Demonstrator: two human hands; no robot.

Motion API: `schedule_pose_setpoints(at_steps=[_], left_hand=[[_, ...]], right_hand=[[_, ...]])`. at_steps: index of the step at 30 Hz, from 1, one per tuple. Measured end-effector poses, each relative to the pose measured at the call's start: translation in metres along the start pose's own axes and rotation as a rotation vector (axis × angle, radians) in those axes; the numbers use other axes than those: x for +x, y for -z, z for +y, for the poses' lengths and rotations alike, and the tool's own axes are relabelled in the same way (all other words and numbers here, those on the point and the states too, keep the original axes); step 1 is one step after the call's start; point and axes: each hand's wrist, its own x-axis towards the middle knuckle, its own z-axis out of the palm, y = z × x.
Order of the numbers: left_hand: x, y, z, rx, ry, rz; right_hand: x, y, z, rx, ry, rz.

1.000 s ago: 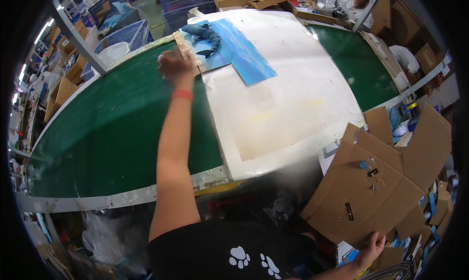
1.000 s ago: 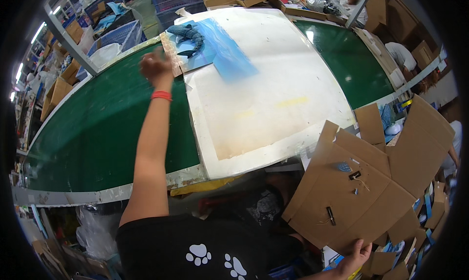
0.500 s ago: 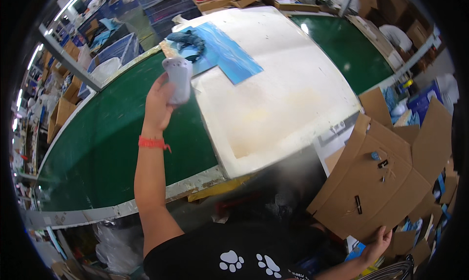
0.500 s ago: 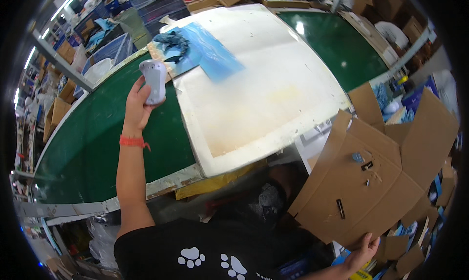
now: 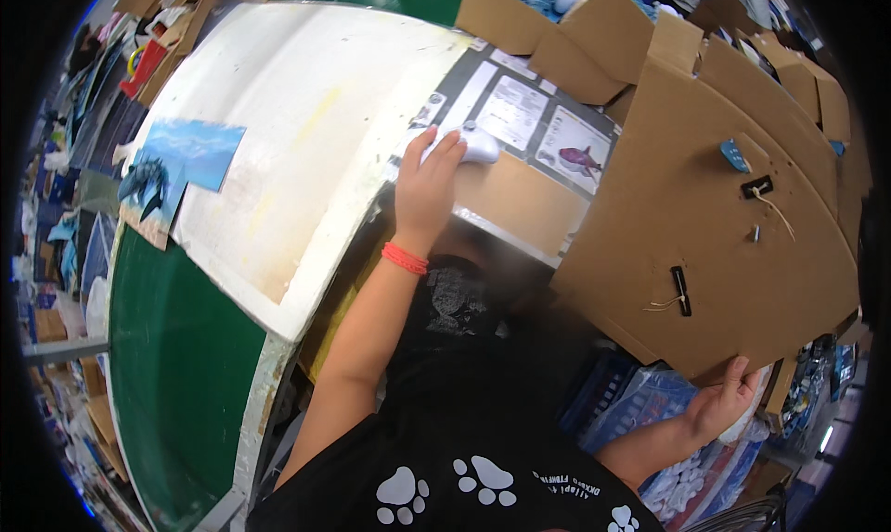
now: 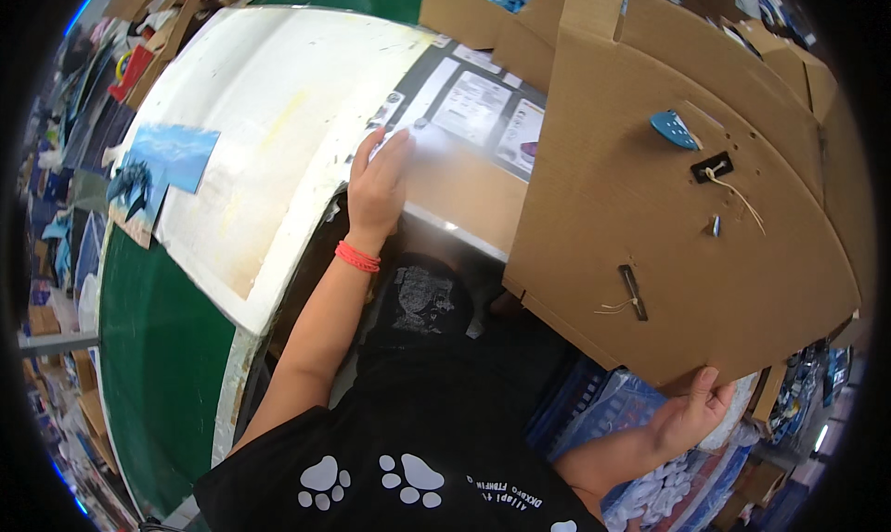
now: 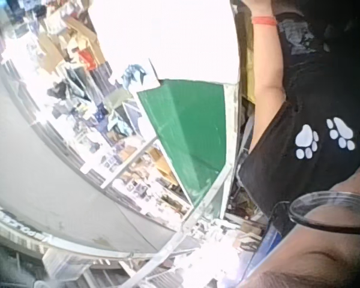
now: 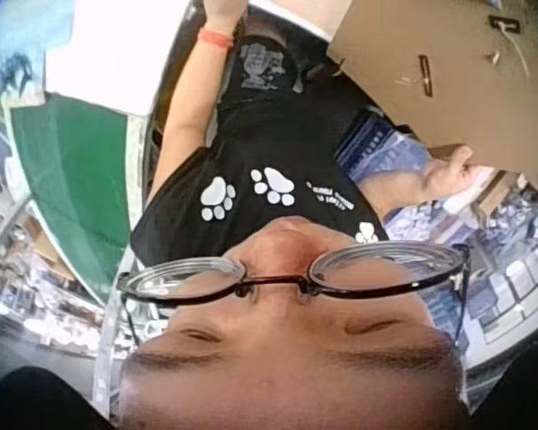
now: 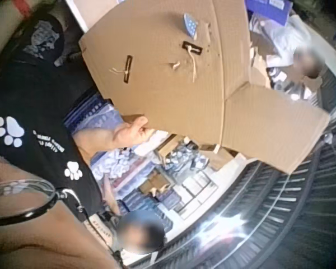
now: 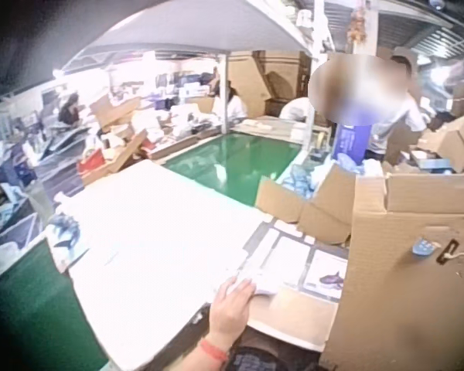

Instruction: The person places a white game controller and a blue whale plush toy into a blue foam insert, then into a cardboard box. The person seals the box with tape and applies a label. The process is repeated for multiple units.

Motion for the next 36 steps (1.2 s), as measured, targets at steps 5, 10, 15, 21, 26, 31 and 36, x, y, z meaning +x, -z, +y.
schedule_pose_setpoints(at_steps=[5, 10, 15, 21, 26, 31, 36], left_hand=[[-0.009, 0.007, 0.004, 0.000, 0.050, -0.207], [-0.019, 0.054, 0.026, 0.052, -0.151, -0.108], [0.037, 0.104, 0.057, -0.026, -0.606, 0.116], [0.125, 0.170, 0.124, -0.099, -0.728, -0.371], [0.115, 0.158, 0.115, -0.065, -0.473, -0.396], [0.122, 0.142, 0.090, -1.293, 0.356, -0.359], [0.135, 0.117, 0.149, -1.187, 0.367, -0.281]], right_hand=[[-0.003, -0.003, 0.022, 0.125, -0.078, -0.054], [0.029, -0.034, 0.060, 0.426, -0.336, -0.253], [0.044, -0.083, 0.083, 0.757, -0.672, -0.528], [0.027, -0.102, 0.085, 0.818, -0.771, -0.536], [0.014, -0.094, 0.082, 0.741, -0.498, -0.362], [0.004, -0.088, 0.090, 0.495, -0.267, -0.410], [0.018, -0.090, 0.095, 0.255, 0.058, -0.259]])
